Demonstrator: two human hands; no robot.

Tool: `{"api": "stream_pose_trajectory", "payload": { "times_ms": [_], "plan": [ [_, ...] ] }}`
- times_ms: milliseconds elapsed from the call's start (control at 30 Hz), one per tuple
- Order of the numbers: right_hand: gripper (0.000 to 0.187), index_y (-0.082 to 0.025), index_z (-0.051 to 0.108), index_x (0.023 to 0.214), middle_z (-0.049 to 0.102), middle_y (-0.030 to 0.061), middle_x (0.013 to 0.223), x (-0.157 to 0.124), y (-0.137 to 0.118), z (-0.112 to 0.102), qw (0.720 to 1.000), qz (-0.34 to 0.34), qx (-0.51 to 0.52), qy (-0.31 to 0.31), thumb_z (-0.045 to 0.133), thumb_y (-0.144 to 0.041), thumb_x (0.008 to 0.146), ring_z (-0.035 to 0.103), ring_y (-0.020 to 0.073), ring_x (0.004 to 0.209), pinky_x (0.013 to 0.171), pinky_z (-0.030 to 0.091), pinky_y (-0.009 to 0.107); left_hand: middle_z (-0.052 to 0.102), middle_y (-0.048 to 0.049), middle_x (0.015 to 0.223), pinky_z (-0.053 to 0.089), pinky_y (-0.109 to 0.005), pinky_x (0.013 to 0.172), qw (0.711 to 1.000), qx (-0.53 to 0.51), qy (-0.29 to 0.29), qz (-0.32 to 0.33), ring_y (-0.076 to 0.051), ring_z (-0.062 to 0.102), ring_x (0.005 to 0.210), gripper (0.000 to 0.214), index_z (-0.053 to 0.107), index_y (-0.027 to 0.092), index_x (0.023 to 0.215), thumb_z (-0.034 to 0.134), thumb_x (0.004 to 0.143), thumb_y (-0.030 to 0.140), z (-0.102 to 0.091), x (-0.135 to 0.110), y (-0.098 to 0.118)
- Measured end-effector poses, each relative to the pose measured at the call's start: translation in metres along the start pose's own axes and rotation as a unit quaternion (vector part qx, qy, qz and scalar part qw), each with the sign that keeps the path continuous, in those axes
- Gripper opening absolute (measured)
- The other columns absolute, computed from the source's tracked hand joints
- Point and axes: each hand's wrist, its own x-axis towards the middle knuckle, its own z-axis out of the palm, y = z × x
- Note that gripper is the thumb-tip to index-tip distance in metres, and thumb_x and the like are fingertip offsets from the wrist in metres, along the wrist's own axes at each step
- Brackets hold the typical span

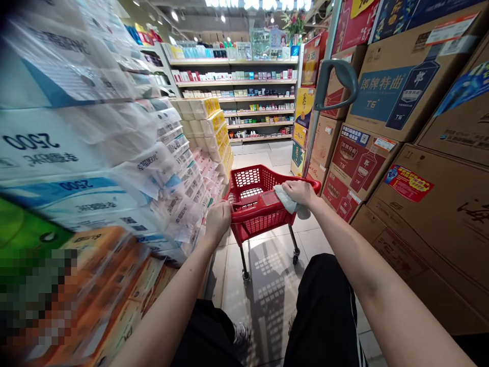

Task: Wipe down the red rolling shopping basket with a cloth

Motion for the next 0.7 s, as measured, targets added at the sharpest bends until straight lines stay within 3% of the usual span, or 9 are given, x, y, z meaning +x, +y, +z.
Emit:
{"api": "stream_pose_trajectory", "payload": {
  "times_ms": [100, 300, 500, 700],
  "plan": [
    [0.051, -0.018, 0.064, 0.082, 0.068, 0.0050, 0.086, -0.005, 0.001, 0.012, 0.997, 0.042, 0.011, 0.069, 0.019, -0.040, 0.094, 0.060, 0.0162, 0.076, 0.061, 0.032, 0.024, 0.063, -0.0043, 0.069, 0.036, -0.031, 0.080, 1.000, -0.013, 0.013, -0.013, -0.016, 0.056, 0.075, 0.041, 0.050, 0.018, 0.056, 0.025, 0.088, 0.021, 0.001, -0.001, 0.005],
    [0.047, -0.016, 0.064, 0.083, 0.067, 0.0087, 0.086, -0.012, -0.030, 0.026, 0.970, 0.094, -0.012, 0.224, 0.024, -0.037, 0.093, 0.058, 0.0206, 0.079, 0.075, 0.033, 0.031, 0.065, -0.0063, 0.072, 0.034, -0.034, 0.084, 0.999, -0.007, 0.025, -0.025, -0.017, 0.057, 0.079, 0.043, 0.053, 0.018, 0.057, 0.024, 0.088, 0.022, 0.006, -0.001, 0.015],
    [0.038, -0.016, 0.063, 0.101, 0.062, 0.0109, 0.108, -0.024, -0.062, 0.028, 0.962, 0.006, 0.017, 0.273, 0.031, -0.034, 0.090, 0.048, 0.0256, 0.106, 0.096, 0.026, 0.040, 0.065, -0.0065, 0.071, 0.033, -0.035, 0.085, 0.999, 0.003, 0.043, -0.034, -0.018, 0.057, 0.080, 0.044, 0.054, 0.018, 0.056, 0.024, 0.088, 0.021, 0.011, -0.003, 0.026],
    [0.040, -0.020, 0.056, 0.119, 0.054, 0.0075, 0.124, -0.038, -0.075, 0.028, 0.964, -0.070, 0.037, 0.253, 0.035, -0.038, 0.090, 0.040, 0.0252, 0.119, 0.101, 0.023, 0.040, 0.065, -0.0069, 0.072, 0.034, -0.034, 0.083, 0.999, 0.025, 0.041, -0.015, -0.018, 0.057, 0.080, 0.044, 0.054, 0.017, 0.058, 0.024, 0.089, 0.022, 0.010, -0.005, 0.033]
  ]
}}
